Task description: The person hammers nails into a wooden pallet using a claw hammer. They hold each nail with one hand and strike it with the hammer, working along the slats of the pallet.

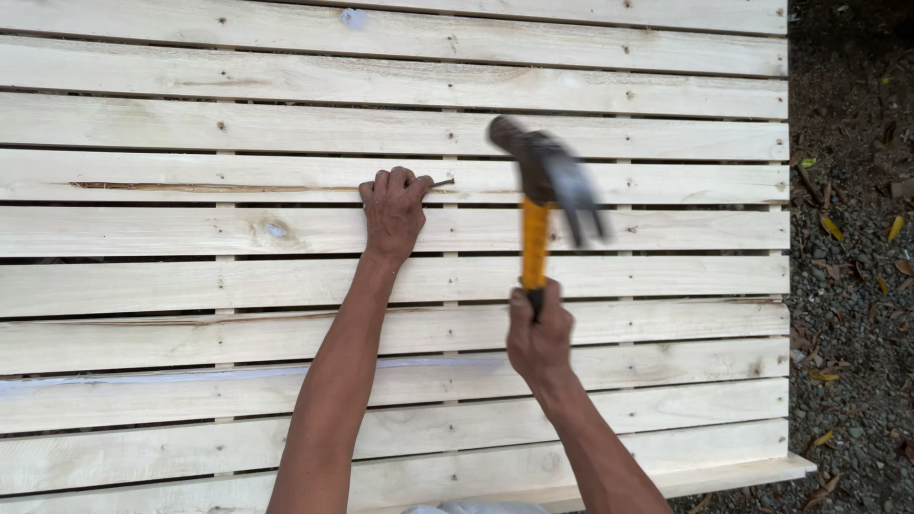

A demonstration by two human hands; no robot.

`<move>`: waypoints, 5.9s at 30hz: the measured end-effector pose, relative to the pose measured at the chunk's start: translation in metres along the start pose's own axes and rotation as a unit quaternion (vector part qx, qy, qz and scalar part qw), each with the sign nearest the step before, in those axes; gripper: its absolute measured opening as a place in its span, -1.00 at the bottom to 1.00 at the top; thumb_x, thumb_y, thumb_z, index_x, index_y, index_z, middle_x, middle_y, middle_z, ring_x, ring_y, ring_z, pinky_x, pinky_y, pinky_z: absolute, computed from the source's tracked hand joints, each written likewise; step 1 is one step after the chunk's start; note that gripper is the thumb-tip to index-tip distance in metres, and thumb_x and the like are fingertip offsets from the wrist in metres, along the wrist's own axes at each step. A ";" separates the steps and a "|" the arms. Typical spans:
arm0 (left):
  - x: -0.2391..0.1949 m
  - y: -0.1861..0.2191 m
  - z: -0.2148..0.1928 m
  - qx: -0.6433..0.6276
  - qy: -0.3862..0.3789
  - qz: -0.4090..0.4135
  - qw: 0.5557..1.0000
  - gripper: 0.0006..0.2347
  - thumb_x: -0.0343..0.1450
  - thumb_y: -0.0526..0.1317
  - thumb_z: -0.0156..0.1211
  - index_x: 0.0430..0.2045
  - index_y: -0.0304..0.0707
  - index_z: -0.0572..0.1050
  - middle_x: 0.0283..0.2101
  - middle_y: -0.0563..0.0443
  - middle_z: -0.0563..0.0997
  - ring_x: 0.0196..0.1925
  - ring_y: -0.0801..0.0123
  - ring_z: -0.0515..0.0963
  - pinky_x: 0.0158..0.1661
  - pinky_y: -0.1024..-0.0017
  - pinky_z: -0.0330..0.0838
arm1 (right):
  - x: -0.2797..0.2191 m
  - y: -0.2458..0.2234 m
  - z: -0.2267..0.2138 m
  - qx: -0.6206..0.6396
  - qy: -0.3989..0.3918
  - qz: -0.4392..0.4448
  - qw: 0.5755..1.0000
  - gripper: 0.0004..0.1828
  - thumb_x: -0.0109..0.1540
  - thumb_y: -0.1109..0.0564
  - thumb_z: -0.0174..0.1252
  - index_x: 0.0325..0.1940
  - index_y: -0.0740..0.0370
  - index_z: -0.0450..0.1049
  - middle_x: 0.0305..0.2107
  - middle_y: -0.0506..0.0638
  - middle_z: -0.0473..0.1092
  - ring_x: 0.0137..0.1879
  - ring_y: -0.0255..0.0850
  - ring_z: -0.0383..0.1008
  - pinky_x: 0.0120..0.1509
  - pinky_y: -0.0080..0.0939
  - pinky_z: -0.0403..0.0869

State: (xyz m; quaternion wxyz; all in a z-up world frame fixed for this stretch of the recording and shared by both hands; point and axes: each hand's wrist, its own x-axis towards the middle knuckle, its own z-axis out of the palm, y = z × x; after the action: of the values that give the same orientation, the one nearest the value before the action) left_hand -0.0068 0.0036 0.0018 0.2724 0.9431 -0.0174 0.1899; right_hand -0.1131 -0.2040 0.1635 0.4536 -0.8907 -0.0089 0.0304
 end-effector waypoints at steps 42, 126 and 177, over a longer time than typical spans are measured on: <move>0.071 -0.023 0.022 -0.021 0.022 -0.026 0.999 -0.98 0.41 -0.22 0.37 -0.37 -0.01 0.68 -0.31 0.18 0.52 -0.18 0.28 0.42 -0.14 0.21 0.18 | -0.010 0.058 0.013 -0.007 -0.084 0.260 0.962 -0.70 0.39 -0.07 -0.02 -0.10 0.21 0.43 -0.73 -0.10 0.25 -0.64 -0.38 0.17 -0.59 -0.24 0.22; 0.067 -0.018 0.022 -0.016 0.005 -0.028 0.999 -0.91 0.42 -0.34 0.30 -0.35 -0.03 0.65 -0.26 0.17 0.51 -0.11 0.23 0.43 -0.10 0.17 0.21 | 0.053 0.021 0.009 0.023 0.063 -0.073 0.995 -0.76 0.43 0.04 -0.02 0.01 0.29 0.32 -0.71 -0.06 0.31 -0.65 -0.30 0.37 -0.58 -0.29 0.31; 0.063 -0.023 0.020 0.003 -0.006 0.031 1.000 -0.73 0.34 -0.49 0.17 -0.22 -0.05 0.61 -0.22 0.13 0.52 -0.11 0.24 0.44 -0.09 0.19 0.22 | 0.067 0.012 0.011 -0.001 0.053 -0.067 0.996 -0.78 0.45 0.06 0.00 0.01 0.30 0.30 -0.68 -0.13 0.30 -0.62 -0.42 0.33 -0.58 -0.34 0.30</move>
State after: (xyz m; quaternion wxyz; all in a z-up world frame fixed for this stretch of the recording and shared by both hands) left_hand 0.0622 0.0176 -0.0024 0.2640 0.9438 -0.0477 0.1931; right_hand -0.0473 -0.1993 0.1449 0.4540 -0.8886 -0.0449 -0.0471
